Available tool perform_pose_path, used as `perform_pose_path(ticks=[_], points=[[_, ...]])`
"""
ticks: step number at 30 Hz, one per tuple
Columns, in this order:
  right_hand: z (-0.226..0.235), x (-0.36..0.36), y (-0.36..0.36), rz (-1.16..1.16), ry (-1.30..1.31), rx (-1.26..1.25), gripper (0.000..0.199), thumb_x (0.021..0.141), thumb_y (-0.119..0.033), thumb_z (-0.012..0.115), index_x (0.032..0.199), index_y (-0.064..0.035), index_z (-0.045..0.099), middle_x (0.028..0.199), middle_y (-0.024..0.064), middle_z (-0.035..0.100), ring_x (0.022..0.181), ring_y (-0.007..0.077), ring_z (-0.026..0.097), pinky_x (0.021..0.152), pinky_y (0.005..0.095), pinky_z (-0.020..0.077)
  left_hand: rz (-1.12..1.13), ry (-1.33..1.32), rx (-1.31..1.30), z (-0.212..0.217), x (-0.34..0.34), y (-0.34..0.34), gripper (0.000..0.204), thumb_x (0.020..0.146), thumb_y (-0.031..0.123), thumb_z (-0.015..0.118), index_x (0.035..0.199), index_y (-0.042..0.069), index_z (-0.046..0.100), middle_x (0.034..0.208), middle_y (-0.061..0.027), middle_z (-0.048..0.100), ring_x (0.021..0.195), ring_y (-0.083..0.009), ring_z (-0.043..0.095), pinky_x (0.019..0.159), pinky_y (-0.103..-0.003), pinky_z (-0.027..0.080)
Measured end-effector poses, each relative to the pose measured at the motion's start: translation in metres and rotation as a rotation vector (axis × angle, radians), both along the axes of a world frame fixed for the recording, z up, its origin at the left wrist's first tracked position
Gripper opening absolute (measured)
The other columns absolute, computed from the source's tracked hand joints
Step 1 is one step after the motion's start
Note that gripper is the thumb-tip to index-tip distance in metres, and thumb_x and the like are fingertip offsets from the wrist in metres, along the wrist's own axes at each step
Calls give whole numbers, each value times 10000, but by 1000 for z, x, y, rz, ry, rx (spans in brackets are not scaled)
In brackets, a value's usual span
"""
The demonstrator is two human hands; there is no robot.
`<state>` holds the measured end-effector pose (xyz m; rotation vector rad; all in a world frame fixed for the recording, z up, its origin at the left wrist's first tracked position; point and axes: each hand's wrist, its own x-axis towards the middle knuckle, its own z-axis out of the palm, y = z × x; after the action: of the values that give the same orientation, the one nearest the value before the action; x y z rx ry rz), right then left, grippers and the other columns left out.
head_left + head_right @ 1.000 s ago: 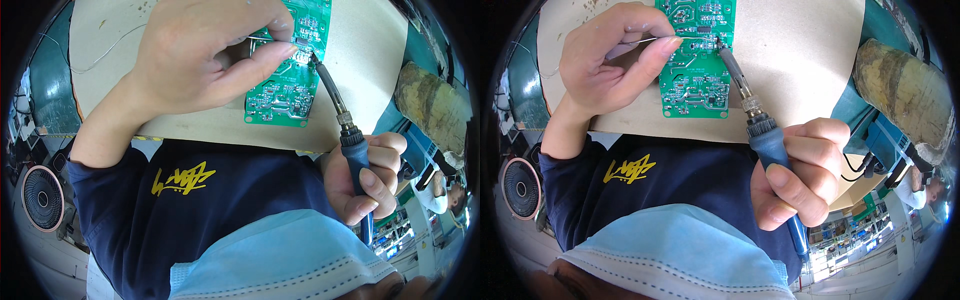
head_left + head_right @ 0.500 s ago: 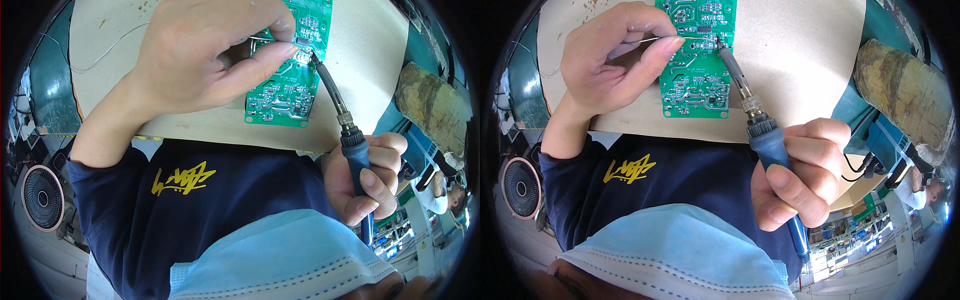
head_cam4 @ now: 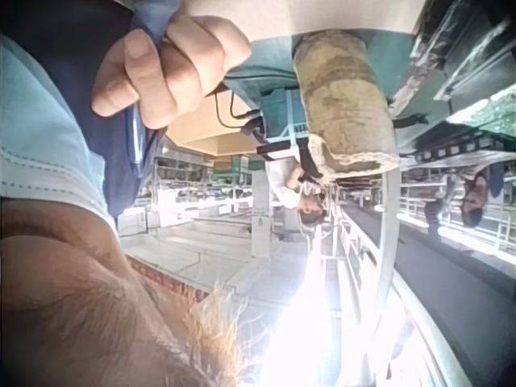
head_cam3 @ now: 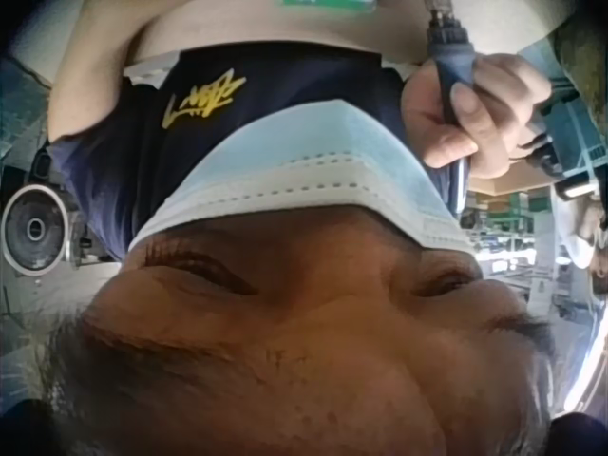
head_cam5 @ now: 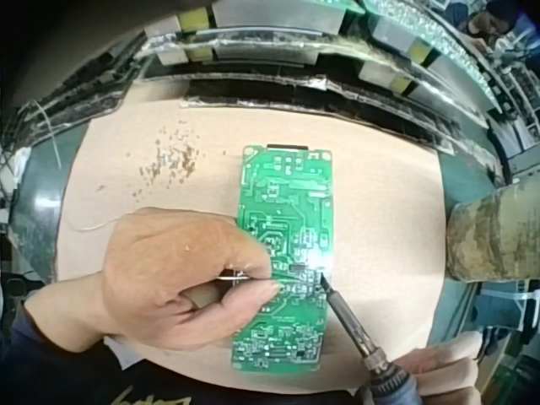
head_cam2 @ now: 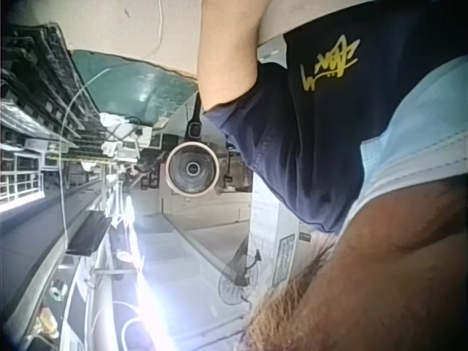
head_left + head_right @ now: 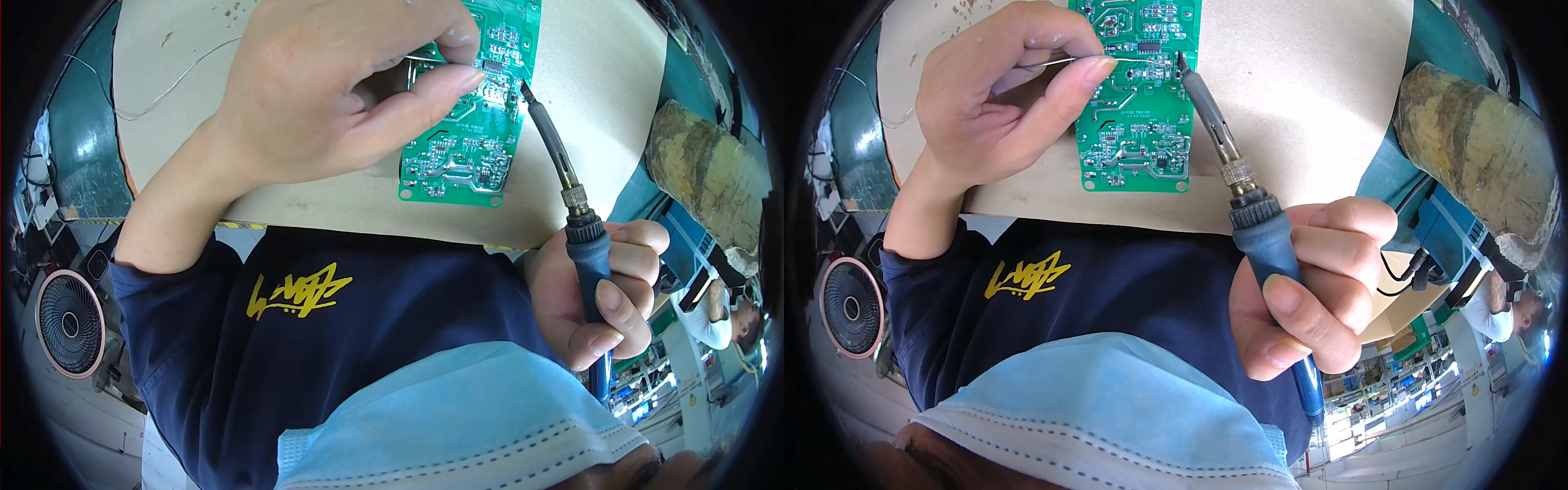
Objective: Soldering components onto a printed circuit board.
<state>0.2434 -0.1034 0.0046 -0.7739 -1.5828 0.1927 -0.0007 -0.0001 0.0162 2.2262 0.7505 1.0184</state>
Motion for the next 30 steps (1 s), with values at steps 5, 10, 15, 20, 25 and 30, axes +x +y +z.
perform_pose_path(ticks=[5,10,15,20,25,30], points=[[0,-3,1,-10,-1,19,367,1040,-358,432,974,-42,605,650,17,439,539,158,424,612,368,358,-1,-5,-15,-1,-1,-1,139,787,-12,797,872,27,694,743,-92,670,569,-212,638,497,-295,483],[-1,-5,5,17,15,70,327,999,-303,439,941,-25,602,603,22,387,536,166,384,639,408,315,21,-106,-48,-10,0,-3,130,794,-2,792,872,31,693,739,-88,668,565,-212,634,496,-296,479],[0,-5,6,28,-13,69,305,981,-289,452,928,-24,594,603,11,365,542,164,384,644,403,301,14,-75,-68,-10,-2,-3,121,799,1,786,867,33,691,735,-85,663,556,-215,627,490,-295,473],[-1,-6,6,21,-24,61,296,980,-295,464,921,-37,594,618,6,375,541,160,406,625,383,329,5,-35,-2,-3,-3,-1,126,796,-12,784,867,32,689,728,-82,655,543,-212,612,482,-289,463],[-1,-5,5,7,-36,51,286,985,-312,485,917,-61,604,661,3,416,547,156,446,587,341,394,9,-43,5,-3,0,0,138,796,-10,793,877,29,687,730,-80,653,535,-203,599,475,-289,455],[-1,-6,5,14,-36,54,279,977,-305,483,915,-60,601,660,3,414,549,159,450,585,341,399,11,-63,-18,-5,0,0,144,799,-3,800,880,30,686,728,-77,651,518,-191,581,461,-287,443]])
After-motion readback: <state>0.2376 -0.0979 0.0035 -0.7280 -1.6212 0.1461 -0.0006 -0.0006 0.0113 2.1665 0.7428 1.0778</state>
